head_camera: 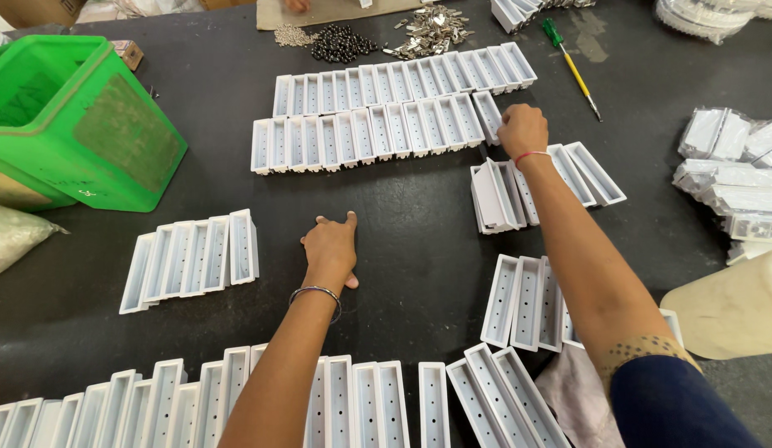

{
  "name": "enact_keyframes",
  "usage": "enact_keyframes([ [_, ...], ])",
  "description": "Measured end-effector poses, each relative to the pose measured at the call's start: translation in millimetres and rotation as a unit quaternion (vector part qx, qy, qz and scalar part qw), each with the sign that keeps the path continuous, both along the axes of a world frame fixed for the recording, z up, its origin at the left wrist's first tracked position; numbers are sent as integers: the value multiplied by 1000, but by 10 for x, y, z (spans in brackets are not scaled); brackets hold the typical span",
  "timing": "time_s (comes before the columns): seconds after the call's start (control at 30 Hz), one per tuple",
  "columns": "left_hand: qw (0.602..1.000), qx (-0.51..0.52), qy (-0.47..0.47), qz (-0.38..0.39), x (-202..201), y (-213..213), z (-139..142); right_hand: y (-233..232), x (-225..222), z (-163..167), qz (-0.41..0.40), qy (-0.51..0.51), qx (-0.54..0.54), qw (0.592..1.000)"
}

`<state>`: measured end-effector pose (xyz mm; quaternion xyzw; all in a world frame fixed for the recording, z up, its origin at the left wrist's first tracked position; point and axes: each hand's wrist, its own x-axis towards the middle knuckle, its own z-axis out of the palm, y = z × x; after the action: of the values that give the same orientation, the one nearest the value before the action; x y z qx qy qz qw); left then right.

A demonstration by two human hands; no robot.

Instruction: The person arranges white plastic trays on a table, then wipes each tray with a cloth. The trays are handled one at a time and placed in rows. The person uses a cloth to wipe the surfaces of the trays.

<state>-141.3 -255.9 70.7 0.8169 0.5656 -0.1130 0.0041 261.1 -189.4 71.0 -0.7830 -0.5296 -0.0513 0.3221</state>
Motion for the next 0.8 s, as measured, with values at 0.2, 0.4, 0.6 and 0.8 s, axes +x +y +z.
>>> enact_keyframes([
  [0.2, 1000, -17, 1, 5, 6, -52, 100, 39, 51, -18, 76, 5, 23, 997],
  [0.4, 1000, 0, -5, 4, 6, -61, 93, -140, 80, 126, 98, 48, -4, 994],
  [0.6, 1000, 10, -22, -8, -25, -37, -1, -691, 32, 790, 188, 132, -184, 956],
  [0.8, 1000, 5, -5, -3, -8, -71, 76, -1320, -200, 1115, 300, 128, -368, 871],
])
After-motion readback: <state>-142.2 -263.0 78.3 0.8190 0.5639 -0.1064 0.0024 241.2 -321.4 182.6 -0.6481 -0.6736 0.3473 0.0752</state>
